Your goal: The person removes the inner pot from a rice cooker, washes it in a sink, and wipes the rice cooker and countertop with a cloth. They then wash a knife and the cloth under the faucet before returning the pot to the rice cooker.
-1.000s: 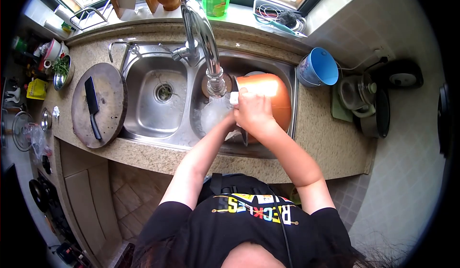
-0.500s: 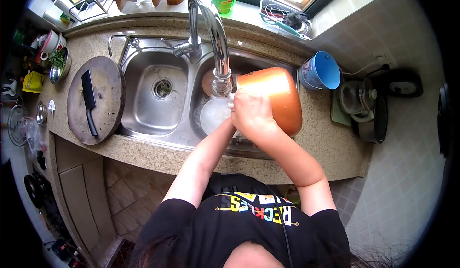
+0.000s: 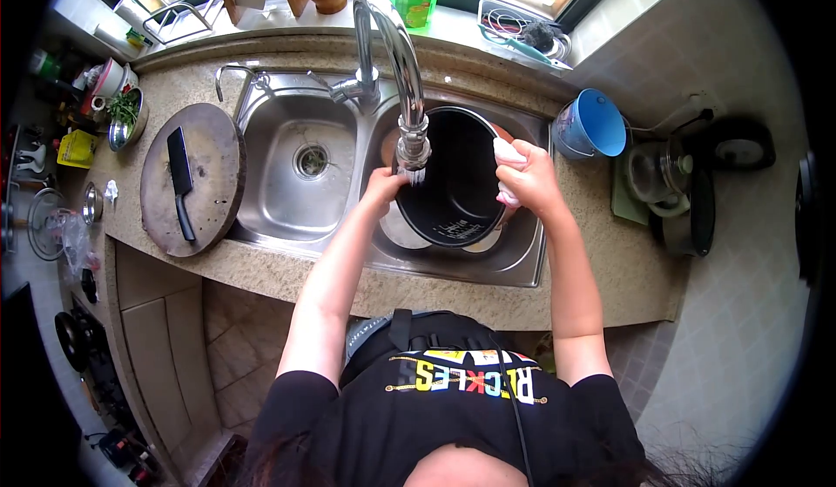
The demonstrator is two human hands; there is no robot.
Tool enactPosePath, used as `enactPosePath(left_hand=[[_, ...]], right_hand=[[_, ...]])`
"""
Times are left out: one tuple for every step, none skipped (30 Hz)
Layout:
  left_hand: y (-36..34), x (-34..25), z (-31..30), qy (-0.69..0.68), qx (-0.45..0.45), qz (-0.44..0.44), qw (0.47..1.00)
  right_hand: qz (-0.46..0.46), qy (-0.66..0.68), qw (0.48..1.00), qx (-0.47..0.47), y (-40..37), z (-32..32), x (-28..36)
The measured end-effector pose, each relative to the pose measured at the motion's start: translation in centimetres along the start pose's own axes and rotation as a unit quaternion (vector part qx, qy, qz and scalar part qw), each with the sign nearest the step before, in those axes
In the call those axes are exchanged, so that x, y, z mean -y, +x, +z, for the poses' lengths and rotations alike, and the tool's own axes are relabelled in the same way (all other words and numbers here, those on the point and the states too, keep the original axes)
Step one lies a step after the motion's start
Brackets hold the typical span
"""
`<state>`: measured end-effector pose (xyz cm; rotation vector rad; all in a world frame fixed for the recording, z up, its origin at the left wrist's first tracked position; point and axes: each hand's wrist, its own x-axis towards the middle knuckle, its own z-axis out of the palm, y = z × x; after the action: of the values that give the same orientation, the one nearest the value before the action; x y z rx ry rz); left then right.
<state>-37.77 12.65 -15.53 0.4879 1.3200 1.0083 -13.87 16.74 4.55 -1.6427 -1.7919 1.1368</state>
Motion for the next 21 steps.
enactPosePath(left_hand=[[-0.1,-0.3,0.2,0.005,-0.04,0.07,0.997],[-0.4,-1.2,-0.3,0.039,-0.045,0.072,0.996],[-0.4,-1.5,-0.6,0.057,-0.054,0.086,0.993],[-0.1,-1.7,-0.7,0.075,-0.061,0.099,0.99],[0.3,-1.3,-0.7,0.053,-0.066,0.109,0.99],[0.4,-0.6,-0.6,0.054,-0.064,0.108,0.991],[0.4,-0.4,-0.4,0.041,-0.069,0.107,0.991],[0.5,-0.1,-0.1,0.027,-0.074,0.106,0.991],[0.6,0.3,0.2,0.006,-0.067,0.07,0.995],[0.5,0.6,1.3,-0.038,-0.068,0.08,0.994],[0.8,0.7,1.7,-0.057,-0.061,0.049,0.995],[1.1,0.8,2.0,-0.078,-0.055,0.019,0.995],[0.8,0.3,2.3,-0.078,-0.053,0.02,0.995],[0.2,-0.5,2.6,-0.11,-0.006,-0.03,0.993],[-0.6,-1.4,2.8,-0.142,0.041,-0.079,0.986],[-1.2,-2.0,2.8,-0.142,0.042,-0.079,0.986],[-1.9,-2.4,2.4,-0.122,0.103,-0.118,0.98],[-2.8,-2.7,2.0,-0.1,0.163,-0.155,0.969],[-3.6,-2.6,1.7,-0.063,0.17,-0.15,0.972],[-4.1,-2.4,1.1,-0.055,0.199,-0.151,0.967],[-4.5,-2.3,0.2,-0.06,0.197,-0.138,0.969]], right_hand=[[-0.012,0.048,0.999,-0.015,-0.2,0.3,-0.1],[-0.011,0.049,0.999,-0.016,-0.6,0.5,-0.1],[-0.029,0.059,0.997,-0.036,-1.1,1.0,0.0],[-0.047,0.069,0.995,-0.056,-1.6,1.4,0.5],[-0.07,0.013,0.995,-0.064,-1.9,1.5,1.0],[-0.073,0.004,0.996,-0.059,-2.3,1.7,1.7],[-0.098,-0.012,0.994,-0.057,-3.2,1.8,3.3],[-0.122,-0.03,0.991,-0.054,-3.9,2.0,4.5],[-0.151,-0.061,0.985,-0.059,-4.0,2.6,4.4],[-0.175,-0.094,0.978,-0.055,-4.6,2.8,5.2],[-0.197,-0.12,0.972,-0.054,-5.0,3.0,5.9],[-0.22,-0.145,0.963,-0.052,-5.2,3.2,6.4],[-0.214,-0.164,0.962,-0.043,-5.3,3.3,6.5],[-0.213,-0.165,0.962,-0.044,-5.3,3.0,6.7],[-0.213,-0.16,0.963,-0.049,-5.2,2.6,7.1],[-0.213,-0.155,0.963,-0.053,-4.9,2.1,7.3],[-0.198,-0.133,0.97,-0.05,-4.4,1.5,7.1],[-0.191,-0.11,0.974,-0.046,-3.6,0.9,6.5],[-0.163,-0.064,0.984,-0.033,-2.9,0.3,6.0],[-0.135,-0.017,0.991,-0.021,-2.1,-0.4,5.4],[-0.067,0.015,0.998,-0.015,-0.6,-1.1,3.7]])
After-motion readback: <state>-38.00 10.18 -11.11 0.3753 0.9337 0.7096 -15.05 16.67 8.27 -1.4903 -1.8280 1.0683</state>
